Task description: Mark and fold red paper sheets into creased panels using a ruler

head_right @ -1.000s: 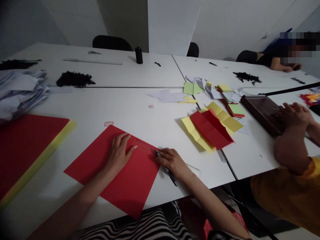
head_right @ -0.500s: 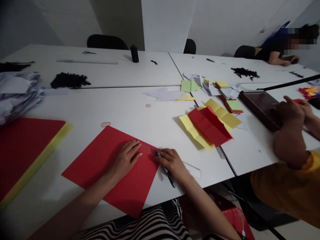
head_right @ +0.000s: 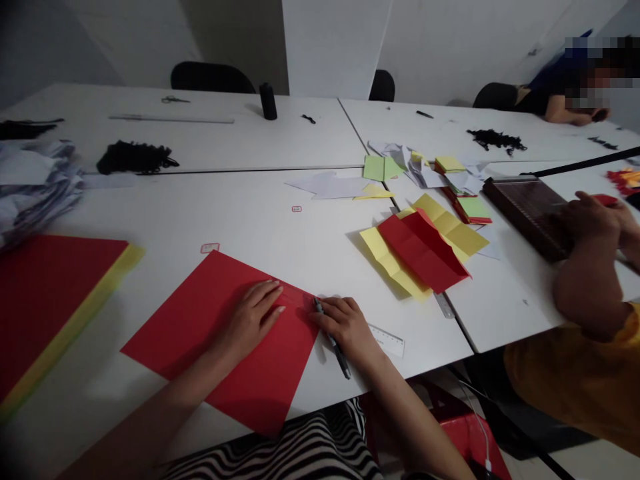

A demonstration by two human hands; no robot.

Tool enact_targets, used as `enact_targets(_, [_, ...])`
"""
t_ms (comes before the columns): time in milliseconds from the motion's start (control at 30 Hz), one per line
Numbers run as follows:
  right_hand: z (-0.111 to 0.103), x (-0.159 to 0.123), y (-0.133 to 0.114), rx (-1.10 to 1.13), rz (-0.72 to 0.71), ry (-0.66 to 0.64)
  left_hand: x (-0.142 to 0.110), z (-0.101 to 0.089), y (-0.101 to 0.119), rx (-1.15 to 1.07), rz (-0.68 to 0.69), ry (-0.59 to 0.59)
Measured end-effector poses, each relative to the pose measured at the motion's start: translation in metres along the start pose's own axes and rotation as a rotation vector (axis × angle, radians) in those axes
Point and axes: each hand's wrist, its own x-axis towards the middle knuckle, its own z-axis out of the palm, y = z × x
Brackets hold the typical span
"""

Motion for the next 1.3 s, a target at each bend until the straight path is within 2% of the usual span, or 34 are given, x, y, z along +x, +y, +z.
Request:
enact_targets(933, [-0.0017, 0.0020, -0.0019, -0.017, 0.000, 0.014, 0.0021, -0.0007, 0.0003, -0.029, -0.002, 0.002])
enact_targets(1300, [-0.0042, 0.0032, -0.0030, -0.030, -0.002, 0.007, 0.0020, -0.0027, 0.0025, -0.053, -0.038, -0.040])
